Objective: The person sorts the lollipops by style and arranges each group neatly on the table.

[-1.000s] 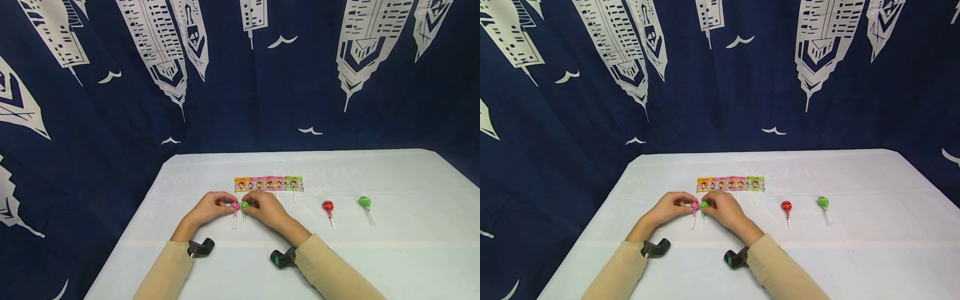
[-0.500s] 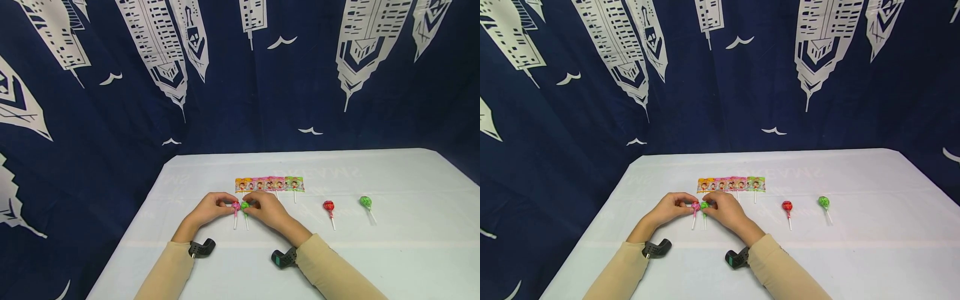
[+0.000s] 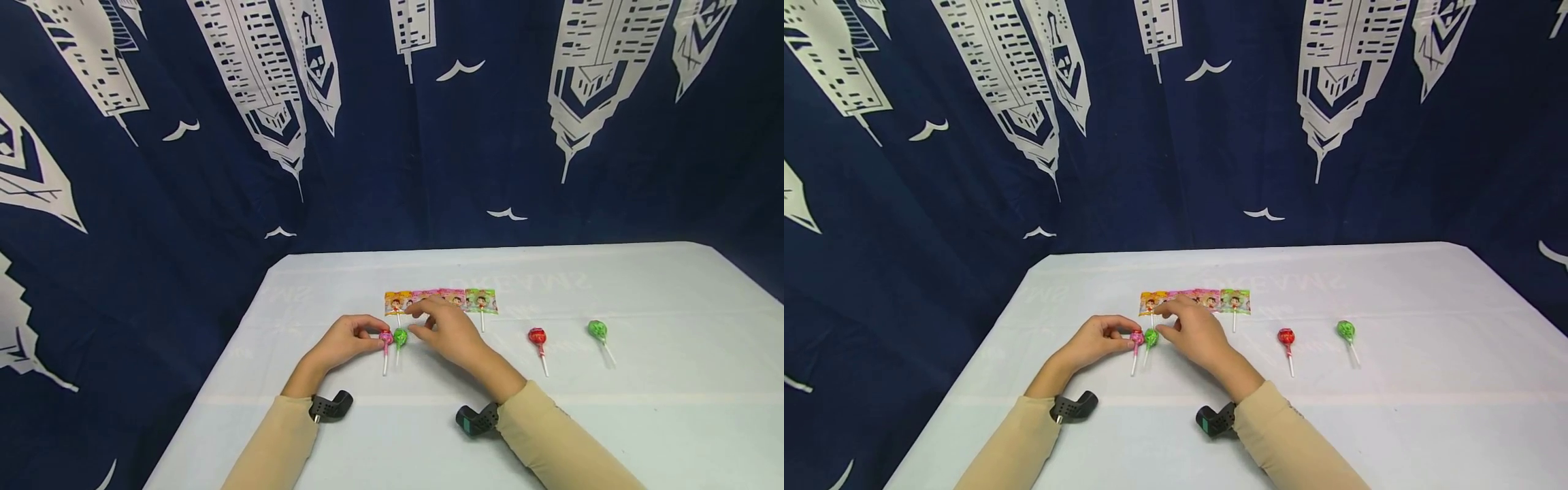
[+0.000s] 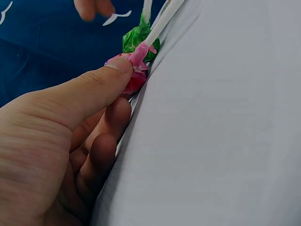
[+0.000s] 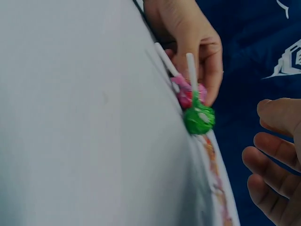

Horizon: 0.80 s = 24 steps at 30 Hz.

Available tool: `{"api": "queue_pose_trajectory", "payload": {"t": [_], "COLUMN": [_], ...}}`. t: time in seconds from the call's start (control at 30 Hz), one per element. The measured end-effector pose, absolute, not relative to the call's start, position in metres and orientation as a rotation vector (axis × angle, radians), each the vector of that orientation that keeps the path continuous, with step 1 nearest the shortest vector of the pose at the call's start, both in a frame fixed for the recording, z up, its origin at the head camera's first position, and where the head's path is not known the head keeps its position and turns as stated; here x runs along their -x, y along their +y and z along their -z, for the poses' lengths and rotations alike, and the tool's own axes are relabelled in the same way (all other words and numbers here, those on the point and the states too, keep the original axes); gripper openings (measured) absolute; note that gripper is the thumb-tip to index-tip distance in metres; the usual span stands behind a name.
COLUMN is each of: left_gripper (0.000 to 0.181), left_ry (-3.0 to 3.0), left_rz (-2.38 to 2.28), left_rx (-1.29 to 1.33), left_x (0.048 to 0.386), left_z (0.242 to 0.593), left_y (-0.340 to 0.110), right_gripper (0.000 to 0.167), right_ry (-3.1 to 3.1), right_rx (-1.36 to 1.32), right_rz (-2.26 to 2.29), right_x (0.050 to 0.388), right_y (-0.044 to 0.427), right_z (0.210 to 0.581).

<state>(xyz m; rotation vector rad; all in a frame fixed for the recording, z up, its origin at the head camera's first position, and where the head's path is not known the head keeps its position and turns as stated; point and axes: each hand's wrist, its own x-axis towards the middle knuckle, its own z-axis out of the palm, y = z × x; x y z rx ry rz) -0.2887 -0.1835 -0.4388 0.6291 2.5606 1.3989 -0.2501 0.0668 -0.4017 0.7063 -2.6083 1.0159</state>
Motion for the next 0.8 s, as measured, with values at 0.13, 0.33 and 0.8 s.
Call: {"api": "queue_pose_trajectory", "payload": {"t": [0.13, 0.33, 0.8], "left_gripper": [0.027, 0.028, 0.028], "left_ry": [2.579, 2.584, 2.579], "left_rz": [-1.388, -1.370, -1.388], "left_rx": [-0.625, -0.604, -0.614], "left_x": [0.289, 0.288, 0.289], "left_z": [0.437, 0.437, 0.441], "left_y": [-0.183, -0.184, -0.184], "right_gripper": [0.028, 0.030, 0.038], "right_ry": [-2.607, -2.644, -2.912], "right_rx": [-0.671, -0.591, -0.563], "right_rz": [-0.931, -0.853, -0.687], "right_x": [0.244, 0.235, 0.229], "right_y": [0.088, 0.133, 0.220], "right_z": [0.389, 0.382, 0.371]}}
